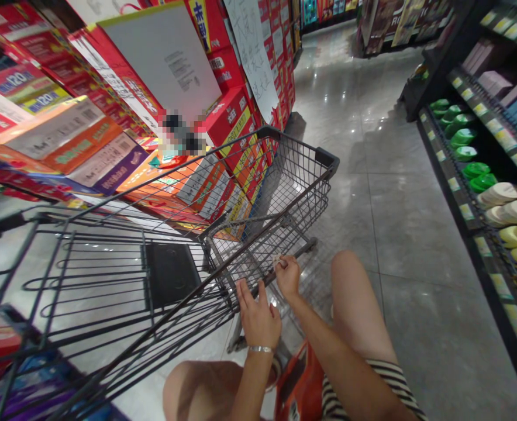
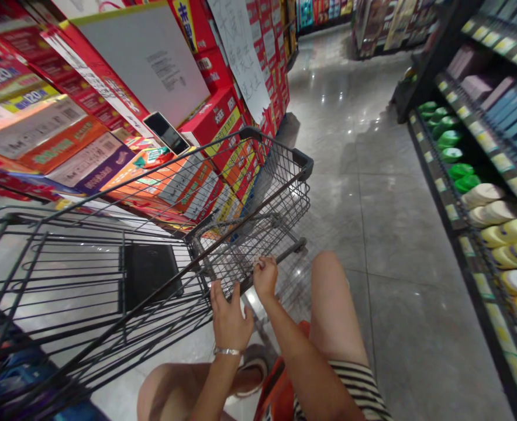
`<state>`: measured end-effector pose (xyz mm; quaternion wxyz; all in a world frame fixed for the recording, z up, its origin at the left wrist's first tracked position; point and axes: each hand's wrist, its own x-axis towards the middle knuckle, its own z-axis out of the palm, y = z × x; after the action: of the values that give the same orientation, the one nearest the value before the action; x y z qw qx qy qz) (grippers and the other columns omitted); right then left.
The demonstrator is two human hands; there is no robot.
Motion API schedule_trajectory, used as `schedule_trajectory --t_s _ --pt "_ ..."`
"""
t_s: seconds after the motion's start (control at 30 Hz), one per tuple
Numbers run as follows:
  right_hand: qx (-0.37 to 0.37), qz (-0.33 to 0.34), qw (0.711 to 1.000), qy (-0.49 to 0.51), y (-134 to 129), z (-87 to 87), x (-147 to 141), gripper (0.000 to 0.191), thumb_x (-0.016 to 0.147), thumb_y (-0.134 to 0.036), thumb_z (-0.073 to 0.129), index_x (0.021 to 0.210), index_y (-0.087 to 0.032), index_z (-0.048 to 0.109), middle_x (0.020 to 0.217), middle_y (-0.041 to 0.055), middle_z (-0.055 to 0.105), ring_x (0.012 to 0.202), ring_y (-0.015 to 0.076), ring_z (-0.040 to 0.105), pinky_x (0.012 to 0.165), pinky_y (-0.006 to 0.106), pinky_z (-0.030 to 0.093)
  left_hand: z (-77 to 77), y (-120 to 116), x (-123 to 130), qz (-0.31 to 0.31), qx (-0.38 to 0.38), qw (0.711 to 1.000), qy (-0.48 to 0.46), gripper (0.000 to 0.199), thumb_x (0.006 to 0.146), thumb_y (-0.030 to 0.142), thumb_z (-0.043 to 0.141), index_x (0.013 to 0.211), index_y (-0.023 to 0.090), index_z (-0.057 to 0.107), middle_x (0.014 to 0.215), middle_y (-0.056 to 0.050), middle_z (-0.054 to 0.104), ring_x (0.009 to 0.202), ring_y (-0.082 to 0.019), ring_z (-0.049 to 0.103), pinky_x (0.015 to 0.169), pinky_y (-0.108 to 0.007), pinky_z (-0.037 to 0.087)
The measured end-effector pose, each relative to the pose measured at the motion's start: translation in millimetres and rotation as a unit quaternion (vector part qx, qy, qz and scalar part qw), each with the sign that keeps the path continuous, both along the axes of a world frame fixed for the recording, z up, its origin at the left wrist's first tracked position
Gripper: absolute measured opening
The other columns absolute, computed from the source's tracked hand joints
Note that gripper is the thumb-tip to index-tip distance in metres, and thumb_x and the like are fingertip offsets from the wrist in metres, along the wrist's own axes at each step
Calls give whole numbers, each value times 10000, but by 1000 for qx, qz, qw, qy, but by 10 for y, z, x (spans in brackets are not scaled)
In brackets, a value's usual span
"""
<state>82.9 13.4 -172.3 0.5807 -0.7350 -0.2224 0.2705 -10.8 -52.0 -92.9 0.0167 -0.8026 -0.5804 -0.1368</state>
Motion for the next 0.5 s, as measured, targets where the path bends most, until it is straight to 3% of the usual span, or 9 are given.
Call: schedule_trajectory --t_s 0.17,0.37,0.5 --pt "-43 -63 991 111 52 63 -233 330 653 -243 544 877 -58 702 588 29 625 543 157 537 545 254 437 26 13 13 6 -7 1000 0 550 690 111 573 1239 103 537 1489 -211 168 1404 -387 128 1084 -519 313" --pt "29 -31 970 239 -14 204 -211 202 591 -304 585 663 -131 661 460 -37 536 433 122 472 428 226 371 20 22 -13 -1 -2 1000 6 585 697 105 570 1278 96 500 1455 -224 200 1400 -376 139 1095 -500 300" --pt "64 -32 949 306 -61 334 -195 259 522 -329 645 691 -134 667 512 -29 581 446 116 487 428 226 395 24 20 -7 2 0 1000 5 588 685 96 578 1268 106 505 1458 -219 197 1403 -373 134 1091 -499 310"
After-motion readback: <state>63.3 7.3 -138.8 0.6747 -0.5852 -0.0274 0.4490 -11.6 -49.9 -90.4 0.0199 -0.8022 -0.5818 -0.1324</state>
